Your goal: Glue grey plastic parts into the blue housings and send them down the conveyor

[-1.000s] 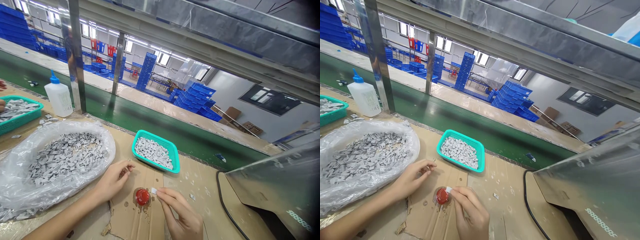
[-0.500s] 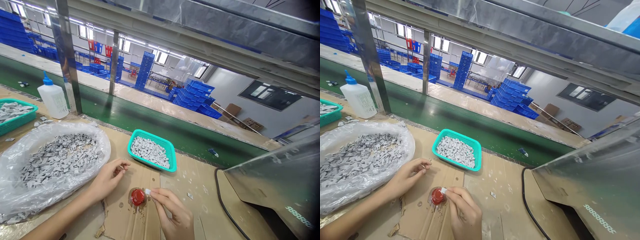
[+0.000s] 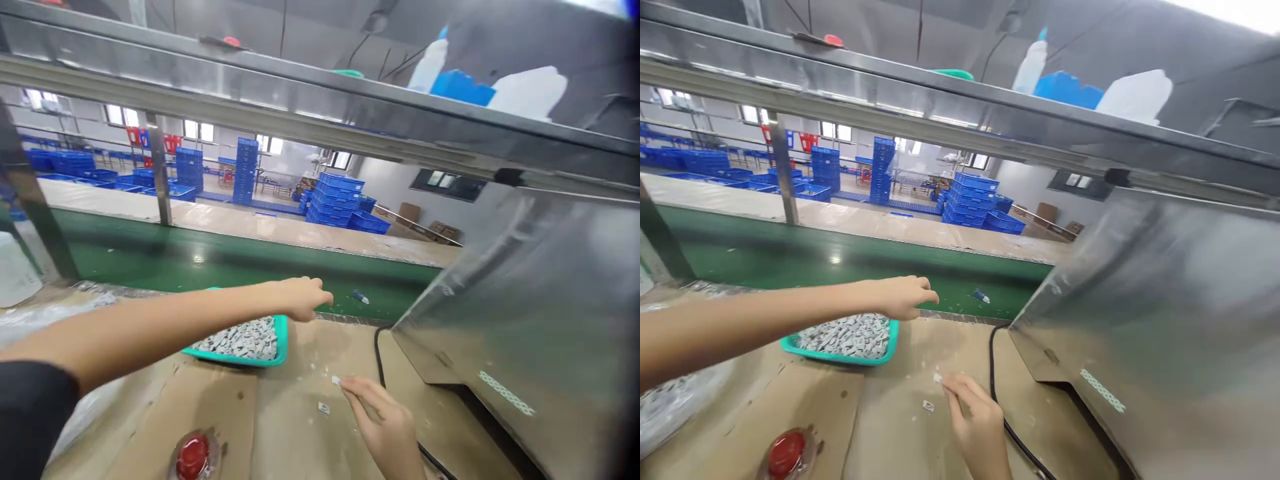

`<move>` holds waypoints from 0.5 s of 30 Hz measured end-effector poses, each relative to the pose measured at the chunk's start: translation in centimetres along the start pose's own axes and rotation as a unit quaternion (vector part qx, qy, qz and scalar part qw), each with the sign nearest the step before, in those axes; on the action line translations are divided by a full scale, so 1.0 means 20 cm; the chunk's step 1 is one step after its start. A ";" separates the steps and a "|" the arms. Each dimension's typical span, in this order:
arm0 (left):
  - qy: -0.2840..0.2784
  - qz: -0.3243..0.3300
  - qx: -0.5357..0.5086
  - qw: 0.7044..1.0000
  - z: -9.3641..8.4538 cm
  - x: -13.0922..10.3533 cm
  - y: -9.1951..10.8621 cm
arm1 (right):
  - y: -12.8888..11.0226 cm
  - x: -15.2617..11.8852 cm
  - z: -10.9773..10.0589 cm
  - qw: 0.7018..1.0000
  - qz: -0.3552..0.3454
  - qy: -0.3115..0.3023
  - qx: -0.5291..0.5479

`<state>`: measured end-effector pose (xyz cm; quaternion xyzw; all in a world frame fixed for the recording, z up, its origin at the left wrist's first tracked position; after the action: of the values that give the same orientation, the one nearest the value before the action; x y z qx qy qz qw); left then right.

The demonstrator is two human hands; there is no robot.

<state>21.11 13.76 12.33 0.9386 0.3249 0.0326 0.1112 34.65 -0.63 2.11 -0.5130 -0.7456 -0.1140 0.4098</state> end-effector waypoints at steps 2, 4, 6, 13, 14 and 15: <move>-0.025 -0.016 0.035 0.999 0.05 0.29 0.05 | 0.08 -0.03 -0.04 0.999 0.023 0.020 -0.023; -0.031 -0.026 0.053 0.998 0.13 0.54 0.10 | 0.12 -0.06 -0.06 0.997 0.055 0.043 -0.032; -0.017 -0.028 0.054 0.998 0.23 0.73 0.16 | 0.13 -0.09 -0.07 0.995 0.081 0.061 -0.023; 0.046 -0.080 0.014 0.996 0.54 1.05 0.21 | 0.20 -0.16 -0.03 0.989 0.120 0.081 0.029; 0.045 -0.083 0.007 0.995 0.56 1.06 0.20 | 0.22 -0.18 -0.03 0.989 0.124 0.080 0.028; 0.044 -0.085 0.001 0.995 0.58 1.07 0.19 | 0.23 -0.19 -0.02 0.989 0.126 0.075 0.027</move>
<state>41.79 22.01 1.71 0.9053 0.4083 0.0638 0.0981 39.34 -1.29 -1.57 -0.5815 -0.6452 -0.0793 0.4892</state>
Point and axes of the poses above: each hand's wrist, its own x-axis towards the middle knuckle, its own z-axis out of the palm, y = z × x, the point moved 2 cm from there along x, towards the middle knuckle, and after that the axes turned 7 degrees about -z, right-handed, at the moved point
